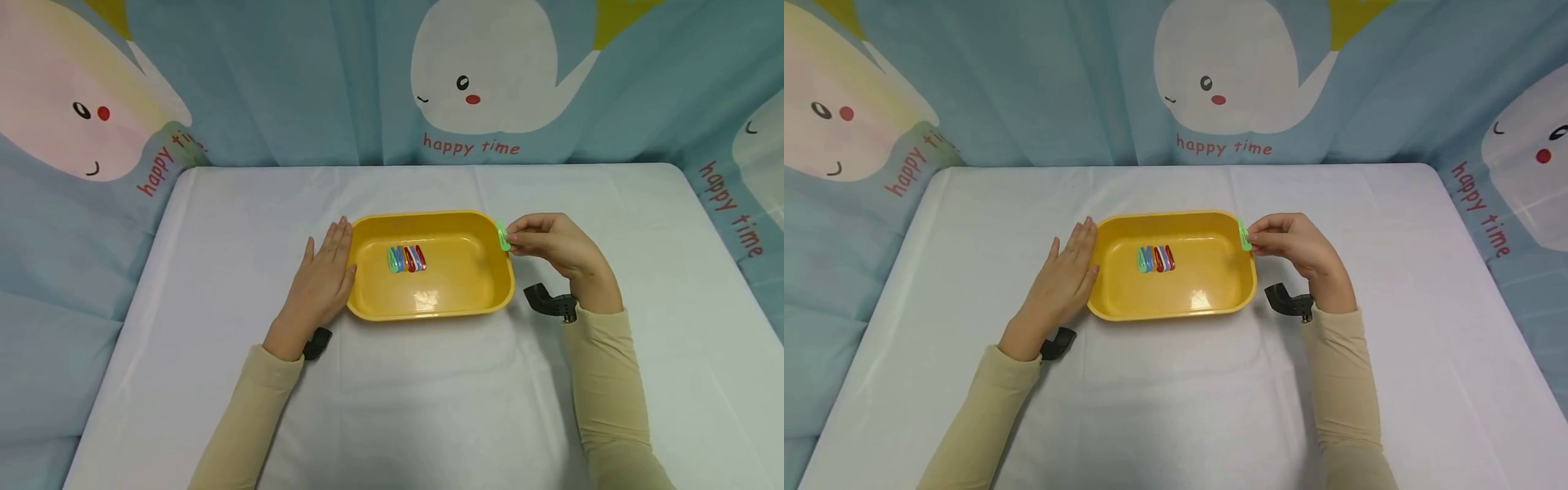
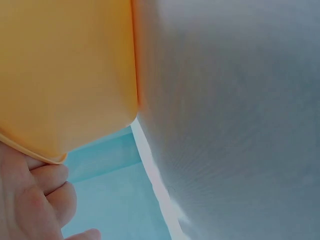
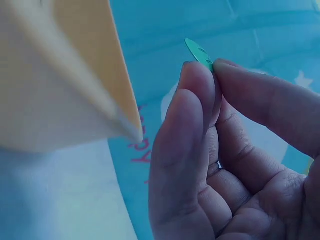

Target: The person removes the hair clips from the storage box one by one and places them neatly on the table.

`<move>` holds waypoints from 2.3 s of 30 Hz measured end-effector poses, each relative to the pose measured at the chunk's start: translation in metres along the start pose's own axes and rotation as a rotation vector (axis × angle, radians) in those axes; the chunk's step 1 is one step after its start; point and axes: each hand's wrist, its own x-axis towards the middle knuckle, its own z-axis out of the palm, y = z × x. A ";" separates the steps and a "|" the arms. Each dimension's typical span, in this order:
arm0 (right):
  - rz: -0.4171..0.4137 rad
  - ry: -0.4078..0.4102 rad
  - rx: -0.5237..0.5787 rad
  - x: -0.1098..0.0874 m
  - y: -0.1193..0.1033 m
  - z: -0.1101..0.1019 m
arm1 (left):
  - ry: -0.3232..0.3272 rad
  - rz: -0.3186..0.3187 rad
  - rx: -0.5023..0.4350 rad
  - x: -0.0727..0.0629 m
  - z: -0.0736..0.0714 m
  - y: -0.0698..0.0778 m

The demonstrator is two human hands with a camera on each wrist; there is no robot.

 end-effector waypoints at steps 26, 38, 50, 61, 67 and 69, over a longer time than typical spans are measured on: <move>0.068 0.085 0.197 0.003 0.029 -0.032 | 0.005 0.019 -0.030 0.000 -0.001 -0.001; 0.129 0.145 0.063 0.013 0.048 -0.040 | 0.002 0.016 -0.049 0.001 0.000 -0.001; 0.202 0.249 -0.142 0.019 0.053 -0.032 | -0.003 0.021 -0.053 0.002 0.001 -0.002; 0.216 0.312 -0.303 0.023 0.051 -0.023 | 0.010 0.031 -0.050 0.001 0.000 -0.003; 0.217 0.328 -0.324 0.023 0.051 -0.021 | 0.013 0.027 -0.054 0.001 0.000 -0.003; 0.221 0.329 -0.325 0.023 0.050 -0.021 | 0.014 0.025 -0.052 0.001 0.000 -0.003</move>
